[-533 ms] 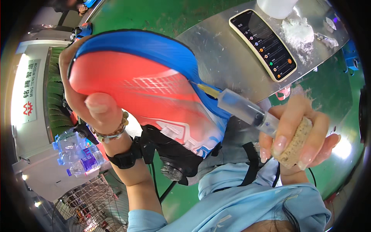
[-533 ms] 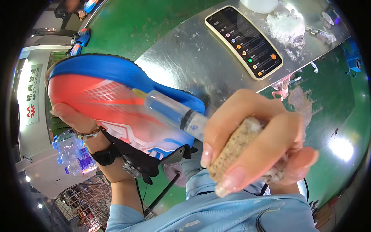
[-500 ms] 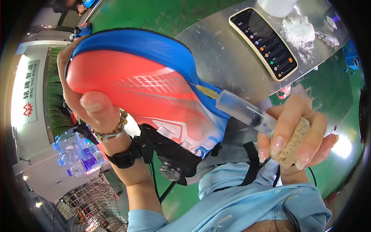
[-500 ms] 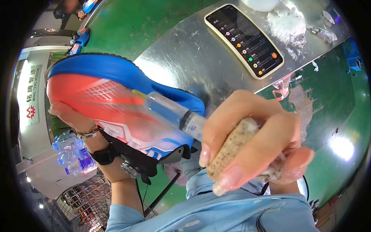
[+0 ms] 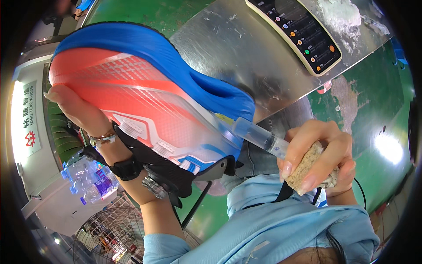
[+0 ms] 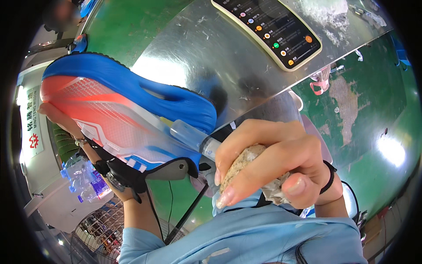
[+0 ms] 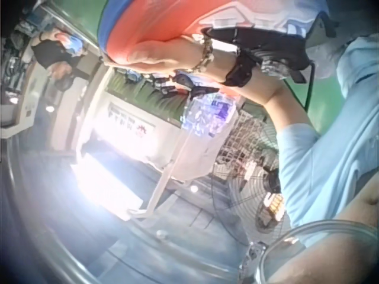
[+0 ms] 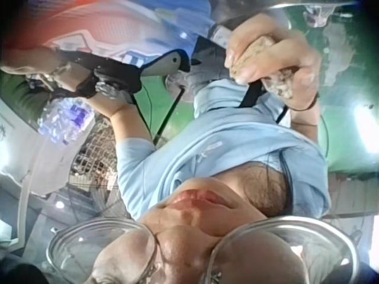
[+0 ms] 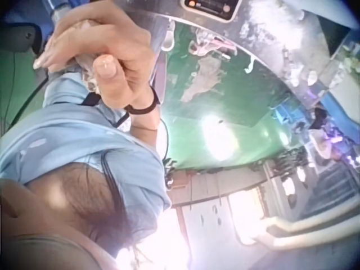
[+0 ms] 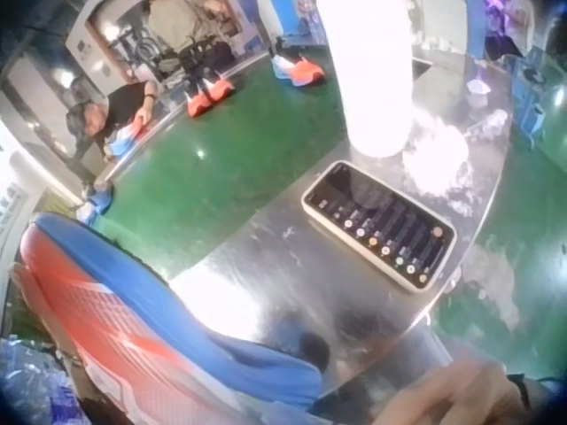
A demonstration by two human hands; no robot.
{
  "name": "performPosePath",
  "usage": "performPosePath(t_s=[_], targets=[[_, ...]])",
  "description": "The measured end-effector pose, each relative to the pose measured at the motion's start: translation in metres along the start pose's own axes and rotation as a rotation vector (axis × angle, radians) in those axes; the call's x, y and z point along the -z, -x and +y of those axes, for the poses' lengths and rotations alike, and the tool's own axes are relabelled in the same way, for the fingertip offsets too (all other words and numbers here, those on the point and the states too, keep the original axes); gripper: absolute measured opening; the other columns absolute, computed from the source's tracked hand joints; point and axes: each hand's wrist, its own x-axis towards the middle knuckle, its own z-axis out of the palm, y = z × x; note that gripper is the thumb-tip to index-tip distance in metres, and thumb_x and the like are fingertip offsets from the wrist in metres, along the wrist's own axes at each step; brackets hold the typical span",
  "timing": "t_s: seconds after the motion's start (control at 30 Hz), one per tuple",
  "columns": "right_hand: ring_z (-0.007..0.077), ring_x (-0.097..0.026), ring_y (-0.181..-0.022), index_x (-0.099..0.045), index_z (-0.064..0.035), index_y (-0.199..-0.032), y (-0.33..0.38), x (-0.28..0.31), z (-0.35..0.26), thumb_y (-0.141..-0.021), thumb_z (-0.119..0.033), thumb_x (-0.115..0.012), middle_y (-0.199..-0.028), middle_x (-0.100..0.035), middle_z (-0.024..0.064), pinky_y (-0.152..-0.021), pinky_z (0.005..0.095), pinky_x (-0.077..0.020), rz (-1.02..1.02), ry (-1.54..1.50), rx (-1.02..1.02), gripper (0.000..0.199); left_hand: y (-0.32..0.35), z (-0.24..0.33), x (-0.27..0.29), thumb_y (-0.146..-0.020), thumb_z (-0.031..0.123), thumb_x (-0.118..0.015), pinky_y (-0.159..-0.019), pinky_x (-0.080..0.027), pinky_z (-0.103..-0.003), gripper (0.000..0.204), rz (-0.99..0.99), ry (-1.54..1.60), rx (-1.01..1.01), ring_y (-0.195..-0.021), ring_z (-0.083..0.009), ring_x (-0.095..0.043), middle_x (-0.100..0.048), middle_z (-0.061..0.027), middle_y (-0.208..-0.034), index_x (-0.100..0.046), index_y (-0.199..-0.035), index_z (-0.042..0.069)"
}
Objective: Applying adhesive or sealant to the edge of a shoe sole using a syringe.
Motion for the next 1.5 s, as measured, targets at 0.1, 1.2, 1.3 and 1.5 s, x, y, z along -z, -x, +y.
performPosePath(t_s=[0.1, 1.2, 1.3, 1.5], targets=[[0.0238, -0.057, -0.068, -0.065, -0.0012, -0.086, 0.006, 0.005, 0.001, -0.092, -0.044, -0.031, -0.084, -0.057, 0.0206, -0.061, 0.032, -0.0481, -0.036, 0.033, -0.02, 0.055, -0.008, -0.015, 0.01, -0.085, 0.061, -0.032, -0.087, -0.041, -0.032, 0.069, -0.031, 0.01, 0.121, -0.098, -0.0178, -0.05, -0.052, -0.0098, -0.105, -0.048, -0.107, -0.002], [0.0214, -0.054, -0.073, -0.054, 0.0034, -0.093, -0.017, 0.001, 0.026, -0.093, -0.032, -0.022, -0.092, -0.051, 0.02, -0.068, 0.0323, -0.0449, 0.057, 0.452, -0.001, 0.048, 0.096, -0.045, 0.066, -0.086, 0.034, -0.054, -0.039, -0.039, -0.02, 0.031, 0.024, 0.136, 0.906, -0.05, -0.0064, -0.053, -0.054, 0.0011, -0.063, -0.061, -0.088, 0.005], [0.0216, -0.054, -0.073, -0.052, 0.0032, -0.097, -0.016, 0.0, 0.028, -0.093, -0.033, -0.022, -0.093, -0.051, 0.0201, -0.068, 0.0321, -0.0449, 0.056, 0.41, -0.026, 0.047, 0.131, -0.008, 0.084, -0.088, 0.03, -0.05, -0.055, -0.051, -0.024, 0.03, -0.005, 0.175, 1.002, -0.068, -0.0115, -0.06, -0.06, -0.0024, -0.08, -0.057, -0.105, 0.006], [0.0221, -0.055, -0.07, -0.046, 0.0007, -0.105, -0.011, -0.007, 0.03, -0.094, -0.035, -0.021, -0.096, -0.049, 0.0202, -0.064, 0.0308, -0.0453, 0.091, 0.359, -0.07, 0.045, 0.204, 0.015, 0.097, -0.09, 0.035, -0.043, -0.082, -0.048, -0.041, 0.042, -0.387, 0.531, 1.175, -0.101, -0.0241, -0.055, -0.053, -0.0125, -0.116, -0.043, -0.118, 0.004]])
